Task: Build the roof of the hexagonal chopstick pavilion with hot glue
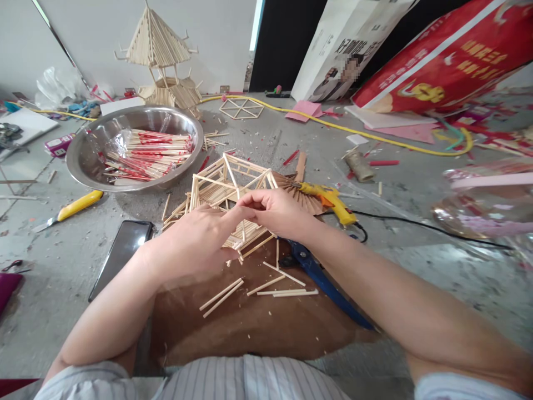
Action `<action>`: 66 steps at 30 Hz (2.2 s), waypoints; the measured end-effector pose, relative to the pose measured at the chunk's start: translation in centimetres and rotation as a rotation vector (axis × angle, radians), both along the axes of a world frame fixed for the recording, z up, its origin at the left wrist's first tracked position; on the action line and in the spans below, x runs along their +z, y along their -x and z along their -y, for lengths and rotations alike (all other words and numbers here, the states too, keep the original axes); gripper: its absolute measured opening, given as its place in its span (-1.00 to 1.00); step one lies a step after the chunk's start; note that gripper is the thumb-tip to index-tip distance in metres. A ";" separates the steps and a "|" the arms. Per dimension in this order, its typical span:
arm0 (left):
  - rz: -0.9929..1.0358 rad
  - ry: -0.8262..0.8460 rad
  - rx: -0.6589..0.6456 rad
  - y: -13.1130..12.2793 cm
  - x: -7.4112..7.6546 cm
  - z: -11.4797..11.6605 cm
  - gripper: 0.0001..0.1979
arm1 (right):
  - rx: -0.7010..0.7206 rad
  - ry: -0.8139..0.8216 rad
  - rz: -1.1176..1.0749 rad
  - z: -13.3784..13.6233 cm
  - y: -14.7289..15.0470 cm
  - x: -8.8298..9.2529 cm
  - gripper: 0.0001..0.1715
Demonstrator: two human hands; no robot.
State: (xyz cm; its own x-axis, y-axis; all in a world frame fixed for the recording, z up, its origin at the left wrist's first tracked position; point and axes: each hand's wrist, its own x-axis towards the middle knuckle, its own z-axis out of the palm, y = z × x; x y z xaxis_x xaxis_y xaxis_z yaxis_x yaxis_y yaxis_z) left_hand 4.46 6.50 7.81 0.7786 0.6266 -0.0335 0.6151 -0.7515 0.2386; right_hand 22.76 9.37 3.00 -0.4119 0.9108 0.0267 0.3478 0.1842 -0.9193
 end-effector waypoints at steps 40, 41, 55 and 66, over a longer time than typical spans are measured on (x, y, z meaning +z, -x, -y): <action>-0.166 -0.062 -0.062 -0.7 0.0 0.9 -0.84 | -0.044 -0.044 0.127 0.4 0.3 -0.2 -0.85; -0.164 -0.065 -0.061 -0.7 0.0 0.9 -0.84 | -0.043 -0.046 0.130 0.4 0.3 -0.2 -0.85; -0.176 -0.097 -0.025 -0.9 -0.6 0.9 -0.82 | -0.057 -0.071 0.166 0.5 0.3 0.0 -0.86; -0.146 -0.052 0.012 -1.3 -1.0 0.9 -0.84 | -0.028 -0.055 0.123 0.3 0.2 -0.6 -0.85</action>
